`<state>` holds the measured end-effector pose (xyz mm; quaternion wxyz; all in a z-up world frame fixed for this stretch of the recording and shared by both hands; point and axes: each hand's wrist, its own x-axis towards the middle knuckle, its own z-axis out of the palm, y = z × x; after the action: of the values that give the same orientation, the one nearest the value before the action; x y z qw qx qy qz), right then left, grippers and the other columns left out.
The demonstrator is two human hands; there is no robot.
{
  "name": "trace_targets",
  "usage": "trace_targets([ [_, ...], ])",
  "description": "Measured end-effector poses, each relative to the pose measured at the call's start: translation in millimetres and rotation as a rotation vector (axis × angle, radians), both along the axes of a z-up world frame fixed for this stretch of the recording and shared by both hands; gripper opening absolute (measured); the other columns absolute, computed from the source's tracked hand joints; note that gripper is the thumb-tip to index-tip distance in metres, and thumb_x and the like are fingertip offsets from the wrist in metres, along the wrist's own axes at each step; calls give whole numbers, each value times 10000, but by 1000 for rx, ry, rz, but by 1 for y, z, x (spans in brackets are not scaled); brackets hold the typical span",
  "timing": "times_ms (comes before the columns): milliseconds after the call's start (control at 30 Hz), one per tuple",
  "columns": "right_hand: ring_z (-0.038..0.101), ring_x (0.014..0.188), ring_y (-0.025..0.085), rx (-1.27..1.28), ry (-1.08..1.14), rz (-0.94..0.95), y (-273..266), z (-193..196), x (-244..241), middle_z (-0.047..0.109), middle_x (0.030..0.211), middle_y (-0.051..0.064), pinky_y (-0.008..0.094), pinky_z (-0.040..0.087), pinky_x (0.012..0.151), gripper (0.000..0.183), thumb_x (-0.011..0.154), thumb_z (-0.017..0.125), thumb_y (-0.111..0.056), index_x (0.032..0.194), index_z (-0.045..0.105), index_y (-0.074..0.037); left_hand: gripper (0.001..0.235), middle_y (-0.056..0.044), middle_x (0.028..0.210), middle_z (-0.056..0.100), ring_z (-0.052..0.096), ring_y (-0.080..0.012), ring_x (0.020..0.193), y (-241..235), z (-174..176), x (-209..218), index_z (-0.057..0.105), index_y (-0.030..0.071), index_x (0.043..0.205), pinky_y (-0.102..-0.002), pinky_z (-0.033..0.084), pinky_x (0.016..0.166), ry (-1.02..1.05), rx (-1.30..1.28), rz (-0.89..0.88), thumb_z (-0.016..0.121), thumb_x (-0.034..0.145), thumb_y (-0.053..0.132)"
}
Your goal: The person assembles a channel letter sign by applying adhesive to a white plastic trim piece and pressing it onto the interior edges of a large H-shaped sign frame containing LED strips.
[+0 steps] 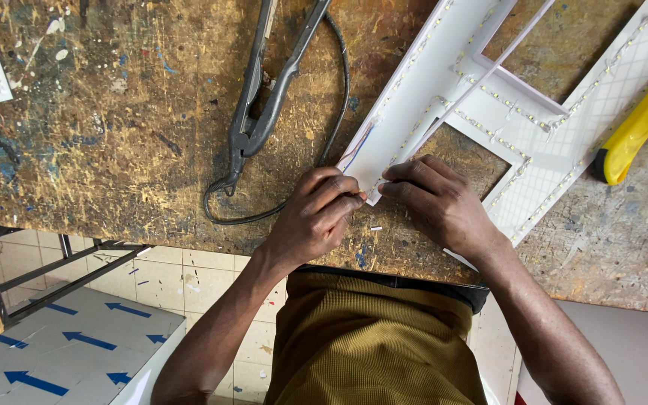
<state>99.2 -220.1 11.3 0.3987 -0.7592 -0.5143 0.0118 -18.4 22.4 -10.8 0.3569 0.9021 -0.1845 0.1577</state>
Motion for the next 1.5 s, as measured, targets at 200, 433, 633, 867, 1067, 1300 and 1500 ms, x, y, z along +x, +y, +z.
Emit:
trace_targets([
  [200, 726, 931, 413, 21, 8, 0, 7, 11, 3, 757, 1141, 165, 500, 642, 753, 284, 1012, 634, 123, 1128, 809, -68, 95, -92, 1054, 723, 694, -293, 1135, -28, 7, -2, 787, 71, 978, -486, 553, 1086, -12, -26, 163, 879, 986, 93],
  [433, 727, 930, 402, 35, 46, 7, 6, 9, 5, 764, 1138, 159, 485, 633, 748, 267, 1014, 637, 113, 1118, 811, -62, 128, -82, 1028, 701, 690, -291, 1130, -36, 8, -1, 756, 57, 950, -492, 547, 1085, -9, -80, 237, 868, 1000, 91],
  [633, 730, 931, 393, 58, 41, 5, 8, 14, 5, 757, 1146, 161, 468, 620, 712, 211, 1070, 664, 49, 1158, 816, -67, 67, -83, 1056, 716, 699, -288, 1155, -31, 2, -4, 770, 61, 986, -500, 539, 1136, -3, -133, 220, 821, 964, 23],
  [867, 725, 896, 358, 9, -86, -35, 10, 8, 4, 767, 1108, 130, 432, 608, 633, 141, 1062, 737, 16, 1059, 813, -104, 99, -88, 1056, 709, 706, -310, 1153, -30, 0, -5, 768, 58, 989, -525, 549, 1138, -8, -119, 207, 812, 932, -9],
  [1067, 716, 880, 333, 10, -155, -66, 10, 0, 2, 766, 1090, 100, 392, 582, 595, 164, 1077, 723, 4, 1031, 799, -134, 111, -84, 1058, 701, 711, -330, 1146, -30, -5, -6, 766, 62, 992, -539, 574, 1116, -20, -111, 216, 803, 926, -19],
  [1300, 727, 908, 346, 8, -191, -45, 4, -2, 3, 758, 1094, 108, 374, 597, 619, 251, 1091, 621, 35, 1015, 778, -147, 167, -100, 1040, 699, 691, -324, 1139, -31, 6, -3, 744, 70, 980, -546, 551, 1128, -17, -74, 205, 871, 873, 48],
  [1500, 732, 908, 354, -18, -192, -42, 6, 10, 2, 749, 1078, 131, 403, 620, 619, 258, 1087, 610, 67, 1013, 763, -126, 220, -101, 1041, 697, 685, -332, 1152, -40, 1, -4, 742, 73, 966, -540, 563, 1079, -78, 31, 259, 921, 847, 30],
])
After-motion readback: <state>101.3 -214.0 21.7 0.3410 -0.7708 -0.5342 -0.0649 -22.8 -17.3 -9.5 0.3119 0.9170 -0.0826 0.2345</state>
